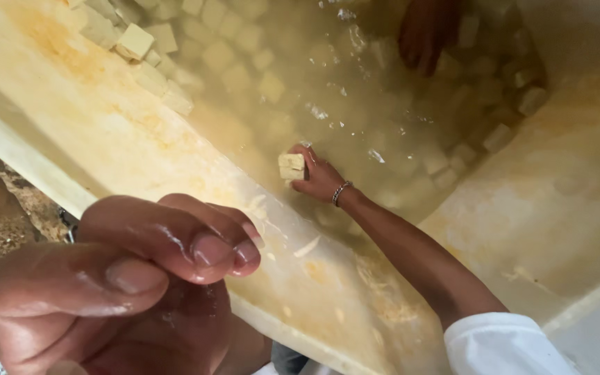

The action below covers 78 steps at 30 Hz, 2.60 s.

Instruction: The person repeatedly scoops small tofu cubes from a water-filled tub and places them into a dry white bin, arranging them in neat rows. The process continues with both hands handling the cubes and organizing them into a grid pattern.

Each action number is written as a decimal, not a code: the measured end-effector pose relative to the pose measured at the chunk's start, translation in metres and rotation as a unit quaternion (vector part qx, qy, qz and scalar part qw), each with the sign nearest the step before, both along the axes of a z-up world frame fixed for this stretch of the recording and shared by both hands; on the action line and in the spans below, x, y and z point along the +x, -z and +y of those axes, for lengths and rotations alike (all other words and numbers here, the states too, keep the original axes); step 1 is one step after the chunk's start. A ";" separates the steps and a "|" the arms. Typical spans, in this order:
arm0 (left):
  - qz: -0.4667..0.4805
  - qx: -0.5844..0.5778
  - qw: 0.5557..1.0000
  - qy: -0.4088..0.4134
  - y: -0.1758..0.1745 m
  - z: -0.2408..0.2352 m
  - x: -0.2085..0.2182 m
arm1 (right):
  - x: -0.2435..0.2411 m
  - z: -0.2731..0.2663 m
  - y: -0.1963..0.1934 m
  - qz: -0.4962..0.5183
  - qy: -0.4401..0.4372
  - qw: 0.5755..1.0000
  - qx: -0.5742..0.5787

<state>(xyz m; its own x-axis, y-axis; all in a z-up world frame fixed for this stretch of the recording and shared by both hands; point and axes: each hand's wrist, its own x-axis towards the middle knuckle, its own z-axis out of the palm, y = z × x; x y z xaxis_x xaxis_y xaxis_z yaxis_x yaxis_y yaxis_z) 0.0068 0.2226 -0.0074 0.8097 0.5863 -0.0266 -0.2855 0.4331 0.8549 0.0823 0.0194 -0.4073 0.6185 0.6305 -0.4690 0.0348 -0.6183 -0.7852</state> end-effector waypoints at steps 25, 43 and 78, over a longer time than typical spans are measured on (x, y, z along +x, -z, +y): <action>-0.012 0.002 0.984 0.175 0.008 0.028 -0.033 | 0.030 0.020 -0.038 0.237 0.023 0.959 -0.153; -0.061 0.024 0.993 0.094 0.029 -0.002 -0.012 | 0.001 0.023 0.034 -0.035 0.053 0.980 -0.188; -0.069 -0.301 0.929 0.205 0.003 -0.131 0.008 | 0.056 -0.064 -0.403 -0.320 -0.031 0.898 0.301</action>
<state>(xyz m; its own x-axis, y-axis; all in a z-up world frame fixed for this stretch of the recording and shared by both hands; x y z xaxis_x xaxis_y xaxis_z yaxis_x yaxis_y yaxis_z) 0.0148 0.0917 -0.0108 0.9815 0.1408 -0.1295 -0.0800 0.9170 0.3907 0.1383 -0.0442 -0.0041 0.5950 0.6923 0.4083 0.6183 -0.0696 -0.7829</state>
